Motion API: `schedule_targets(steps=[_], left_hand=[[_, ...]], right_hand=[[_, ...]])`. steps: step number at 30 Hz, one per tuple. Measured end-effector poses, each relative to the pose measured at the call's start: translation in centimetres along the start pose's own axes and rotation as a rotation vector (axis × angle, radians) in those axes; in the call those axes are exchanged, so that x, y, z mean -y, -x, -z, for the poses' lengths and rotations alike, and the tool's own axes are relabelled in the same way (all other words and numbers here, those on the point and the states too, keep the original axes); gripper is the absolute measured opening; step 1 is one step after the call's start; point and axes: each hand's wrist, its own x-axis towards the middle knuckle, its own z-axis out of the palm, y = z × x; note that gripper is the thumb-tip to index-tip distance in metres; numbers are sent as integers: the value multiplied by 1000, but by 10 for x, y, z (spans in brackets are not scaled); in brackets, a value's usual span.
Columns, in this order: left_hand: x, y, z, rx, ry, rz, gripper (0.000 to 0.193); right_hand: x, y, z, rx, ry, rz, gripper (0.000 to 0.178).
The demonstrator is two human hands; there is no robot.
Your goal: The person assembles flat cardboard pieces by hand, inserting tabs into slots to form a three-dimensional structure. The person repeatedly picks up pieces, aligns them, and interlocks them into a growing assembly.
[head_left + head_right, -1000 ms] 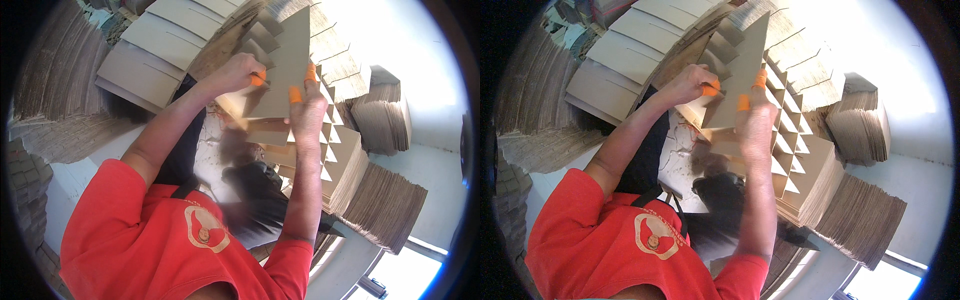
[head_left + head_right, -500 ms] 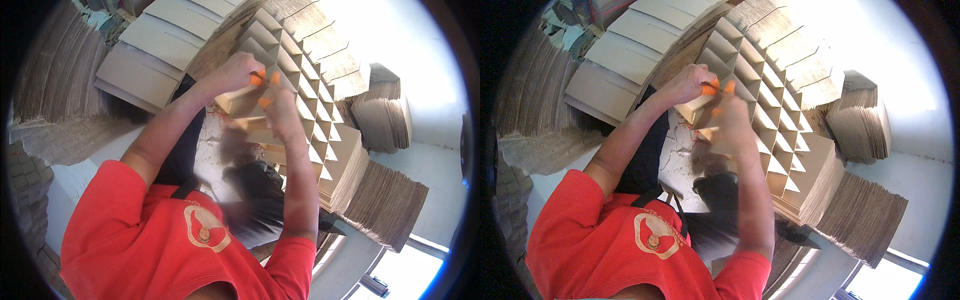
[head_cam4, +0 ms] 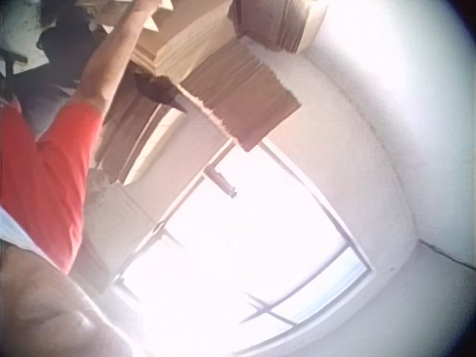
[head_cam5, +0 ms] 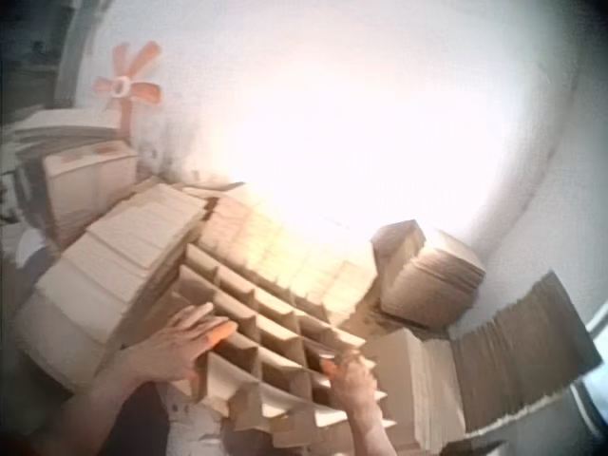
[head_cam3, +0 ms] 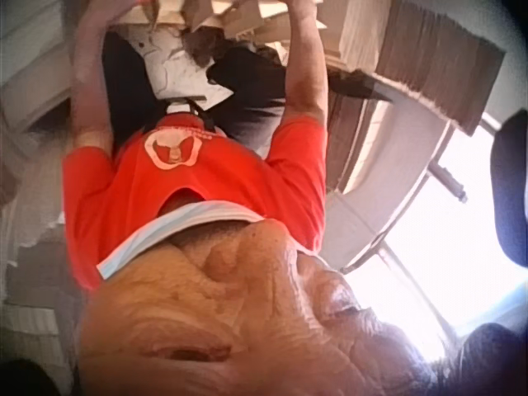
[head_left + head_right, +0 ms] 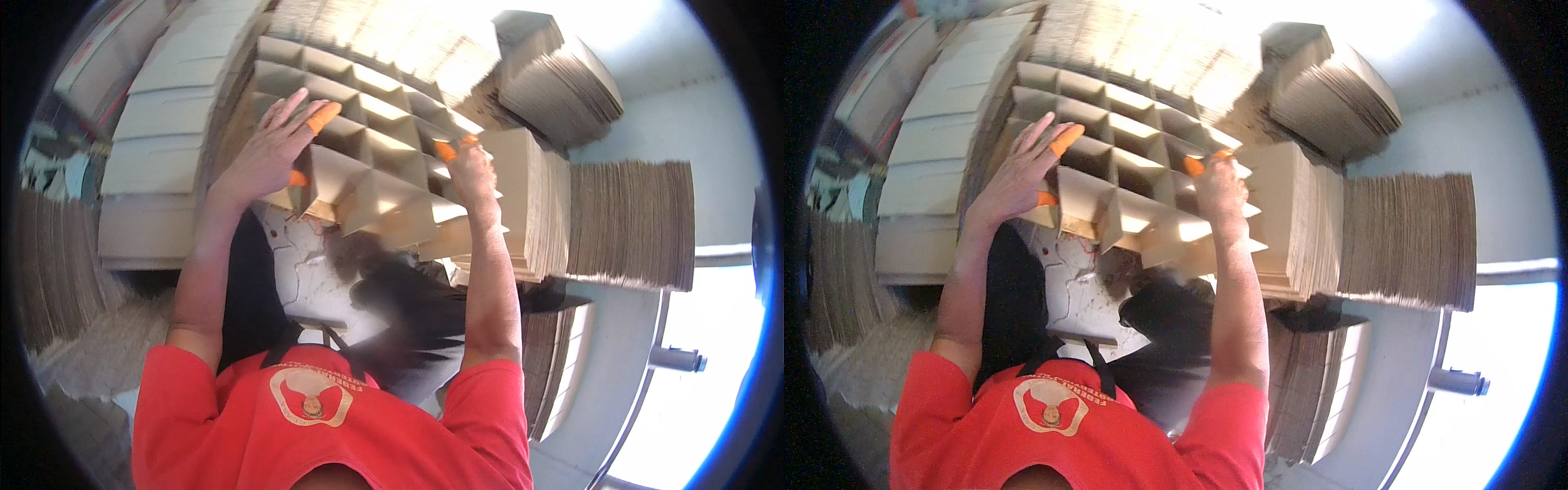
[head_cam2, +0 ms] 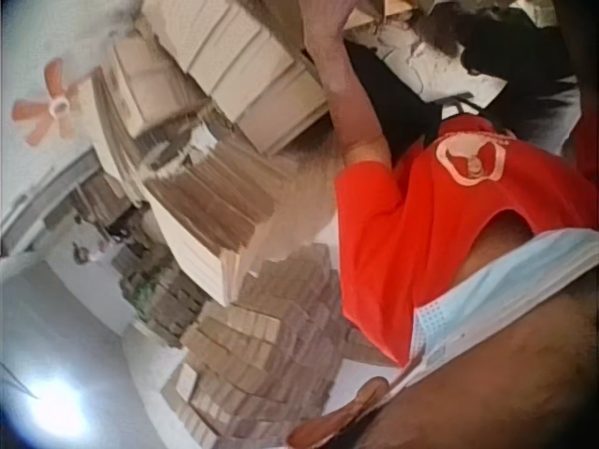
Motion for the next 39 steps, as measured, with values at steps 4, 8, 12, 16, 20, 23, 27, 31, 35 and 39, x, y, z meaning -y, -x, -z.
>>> schedule_targets(steps=[4,8,12,16,20,23,27,31,35,39], left_hand=[[-1,-38,-6,119,76,-40,88],[-1,-71,-18,203,88,-122,85],[92,-81,-83,168,75,-539,68],[50,-91,-82,291,67,-498,48],[26,-99,-71,352,-78,-576,28],[49,-59,-50,29,-126,-623,22],[-32,-85,28,43,-17,-100,31],[-44,-90,134,-335,-653,-596,35],[-33,-126,168,-326,-957,-101,29],[13,-138,173,-227,-945,220,17]], right_hand=[[12,43,23,212,-225,27,45],[24,94,9,112,-522,416,20],[38,108,-14,14,-235,572,18],[39,127,1,-247,-147,360,53],[25,140,-1,15,-95,28,56],[29,137,-2,-201,14,419,33],[29,138,65,-463,239,207,28],[5,124,132,-1004,-59,467,41],[-28,87,125,-920,125,161,48],[-193,55,-8,-887,420,92,69]])
